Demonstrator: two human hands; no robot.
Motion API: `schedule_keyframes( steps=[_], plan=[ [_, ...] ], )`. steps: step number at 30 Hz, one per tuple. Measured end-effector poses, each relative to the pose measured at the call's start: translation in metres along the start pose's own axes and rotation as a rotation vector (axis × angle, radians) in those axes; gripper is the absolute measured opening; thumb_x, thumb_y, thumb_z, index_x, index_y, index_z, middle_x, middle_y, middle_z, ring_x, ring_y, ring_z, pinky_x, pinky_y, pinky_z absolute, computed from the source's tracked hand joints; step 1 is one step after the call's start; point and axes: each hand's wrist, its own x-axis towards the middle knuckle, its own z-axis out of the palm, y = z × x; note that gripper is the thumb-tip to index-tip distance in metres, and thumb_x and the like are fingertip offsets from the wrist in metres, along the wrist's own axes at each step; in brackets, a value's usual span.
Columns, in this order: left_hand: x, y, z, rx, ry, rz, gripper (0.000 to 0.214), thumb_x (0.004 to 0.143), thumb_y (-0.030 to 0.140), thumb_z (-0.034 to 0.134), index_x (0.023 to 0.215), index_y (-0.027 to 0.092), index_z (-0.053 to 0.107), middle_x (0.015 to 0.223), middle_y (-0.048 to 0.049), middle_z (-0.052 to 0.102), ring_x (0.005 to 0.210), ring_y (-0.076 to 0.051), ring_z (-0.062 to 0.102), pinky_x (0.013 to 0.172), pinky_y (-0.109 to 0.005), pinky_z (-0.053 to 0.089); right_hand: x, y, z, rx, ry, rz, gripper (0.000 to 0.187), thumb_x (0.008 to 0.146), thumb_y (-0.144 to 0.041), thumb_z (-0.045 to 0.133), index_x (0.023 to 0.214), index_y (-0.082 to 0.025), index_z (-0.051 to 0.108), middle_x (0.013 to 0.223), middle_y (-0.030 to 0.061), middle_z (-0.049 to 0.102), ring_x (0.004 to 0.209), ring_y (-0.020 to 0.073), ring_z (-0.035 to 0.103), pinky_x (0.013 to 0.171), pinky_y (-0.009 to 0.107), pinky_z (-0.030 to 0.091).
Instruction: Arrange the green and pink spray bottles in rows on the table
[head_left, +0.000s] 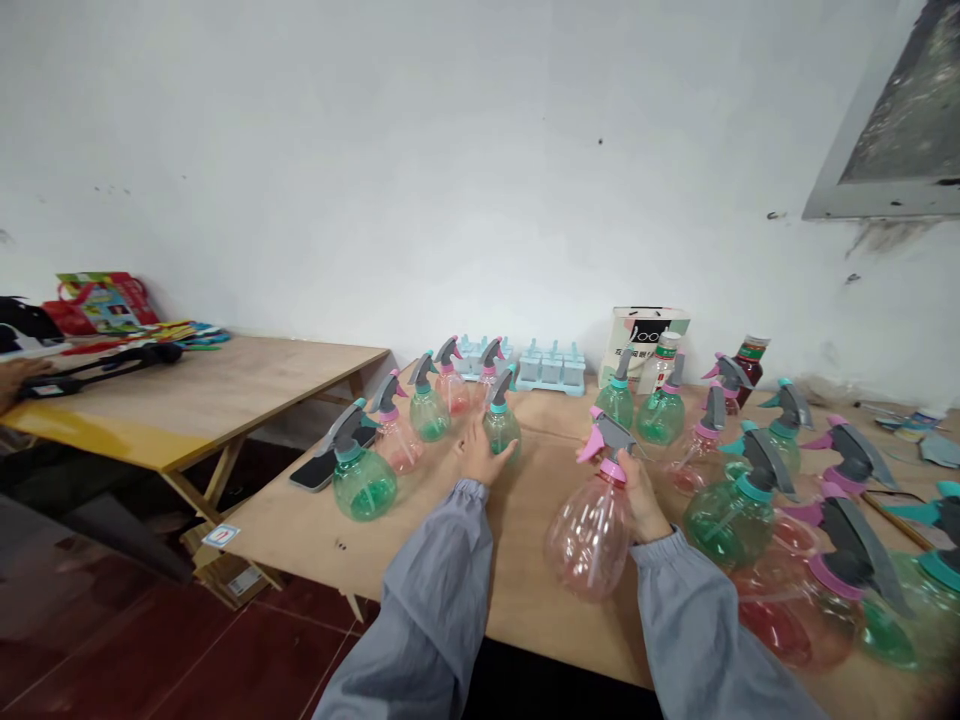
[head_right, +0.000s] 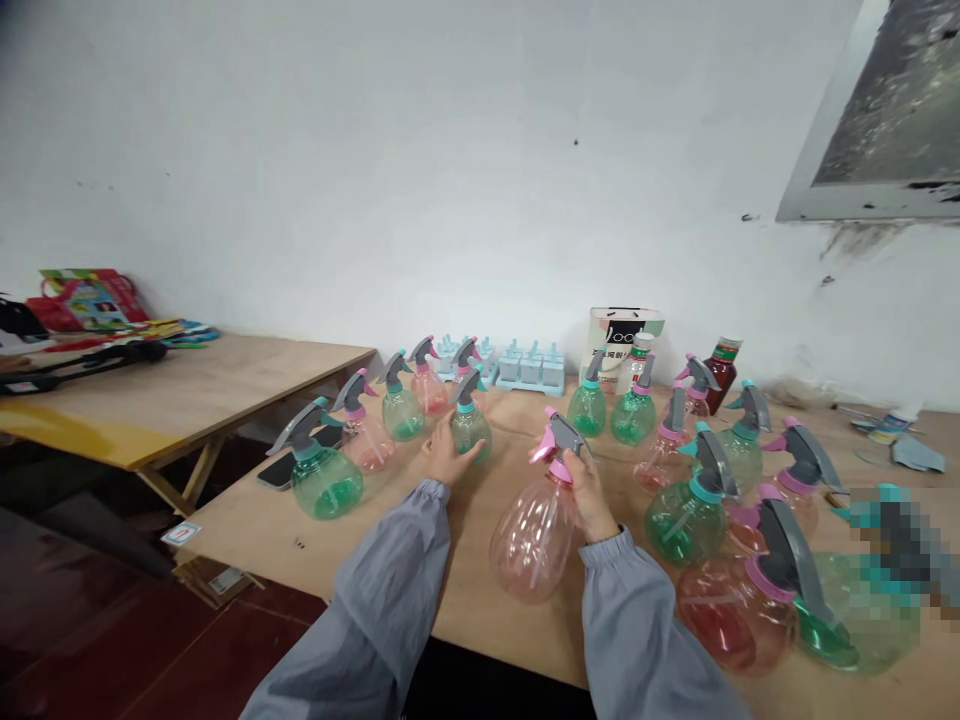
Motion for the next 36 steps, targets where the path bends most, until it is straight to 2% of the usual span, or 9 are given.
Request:
schedule_keyframes(
  steps=[5, 8, 13, 19, 24, 27, 30, 32, 36],
  plan=[
    [-0.001, 0.002, 0.0, 0.01, 0.009, -0.052, 0.095, 0.074, 0.048, 0.076, 0.153, 0.021, 0.031, 0.147, -0.0191, 0.05, 0.139, -0.039, 0.047, 0.112, -0.056, 0.036, 0.012, -0.008, -0.01, -0.29, 0.154, -0.332, 0.053, 0.08, -0.068, 0.068, 0.108, -0.023, 0.067, 0.107, 0.0099, 0.076, 0.106, 0.0277, 0.07, 0.098, 0.046, 0.052],
    [-0.002, 0.001, 0.001, -0.047, 0.005, -0.027, 0.092, 0.072, 0.047, 0.079, 0.149, 0.022, 0.036, 0.148, -0.0181, 0.049, 0.141, -0.038, 0.045, 0.115, -0.054, 0.034, 0.023, -0.009, -0.024, -0.418, 0.261, -0.517, 0.05, 0.086, -0.059, 0.066, 0.122, -0.025, 0.059, 0.111, 0.0079, 0.072, 0.102, 0.0236, 0.069, 0.095, 0.043, 0.052],
    [-0.002, -0.006, 0.004, -0.185, -0.063, 0.057, 0.089, 0.075, 0.048, 0.075, 0.149, 0.021, 0.033, 0.147, -0.0178, 0.052, 0.144, -0.036, 0.044, 0.119, -0.055, 0.031, 0.051, -0.003, -0.044, -0.623, 0.431, -0.595, 0.044, 0.087, -0.057, 0.059, 0.107, -0.019, 0.066, 0.094, 0.0076, 0.07, 0.09, 0.0238, 0.063, 0.091, 0.045, 0.051],
    [-0.008, -0.009, 0.008, -0.264, -0.14, 0.16, 0.089, 0.073, 0.039, 0.074, 0.15, 0.019, 0.033, 0.145, -0.0182, 0.053, 0.143, -0.037, 0.046, 0.118, -0.054, 0.035, 0.082, 0.007, -0.056, -0.702, 0.49, -0.613, 0.052, 0.088, -0.06, 0.054, 0.116, -0.018, 0.066, 0.107, 0.0131, 0.068, 0.105, 0.0294, 0.061, 0.1, 0.053, 0.045],
    [-0.027, 0.007, 0.0, -0.191, -0.155, 0.201, 0.084, 0.074, 0.042, 0.074, 0.146, 0.017, 0.036, 0.141, -0.0183, 0.057, 0.135, -0.035, 0.055, 0.11, -0.052, 0.043, 0.061, 0.01, -0.043, -0.817, 0.665, -0.947, 0.067, 0.083, -0.058, 0.068, 0.135, -0.018, 0.049, 0.13, 0.0181, 0.054, 0.127, 0.0334, 0.048, 0.109, 0.06, 0.037],
    [-0.042, 0.021, -0.006, -0.022, -0.143, 0.238, 0.085, 0.07, 0.058, 0.077, 0.138, 0.017, 0.046, 0.129, -0.0172, 0.064, 0.125, -0.037, 0.06, 0.102, -0.053, 0.045, 0.035, 0.017, -0.019, -0.83, 0.375, -0.983, 0.056, 0.087, -0.053, 0.066, 0.131, -0.022, 0.049, 0.124, 0.014, 0.056, 0.12, 0.03, 0.054, 0.105, 0.056, 0.044],
    [-0.059, 0.035, -0.006, 0.11, -0.113, 0.347, 0.085, 0.065, 0.073, 0.075, 0.126, 0.016, 0.057, 0.113, -0.0161, 0.068, 0.112, -0.036, 0.065, 0.098, -0.052, 0.045, 0.018, 0.032, 0.005, -0.789, 0.022, -0.704, 0.067, 0.084, -0.055, 0.068, 0.138, -0.023, 0.044, 0.134, 0.015, 0.055, 0.126, 0.0304, 0.055, 0.107, 0.055, 0.045],
    [-0.071, 0.042, -0.002, 0.142, -0.096, 0.437, 0.085, 0.064, 0.079, 0.07, 0.12, 0.015, 0.061, 0.107, -0.0162, 0.069, 0.105, -0.035, 0.066, 0.099, -0.052, 0.044, 0.013, 0.041, 0.012, -0.72, -0.087, -0.531, 0.08, 0.077, -0.058, 0.074, 0.141, -0.023, 0.041, 0.141, 0.0159, 0.052, 0.133, 0.0316, 0.052, 0.111, 0.055, 0.043],
    [-0.078, 0.042, 0.002, 0.085, -0.162, 0.579, 0.092, 0.064, 0.081, 0.068, 0.128, 0.015, 0.061, 0.112, -0.0174, 0.068, 0.108, -0.035, 0.064, 0.104, -0.053, 0.041, 0.013, 0.043, 0.009, -0.526, -0.157, -0.342, 0.075, 0.072, -0.053, 0.081, 0.134, -0.026, 0.048, 0.135, 0.0109, 0.06, 0.13, 0.0277, 0.055, 0.113, 0.05, 0.042]
  ],
)
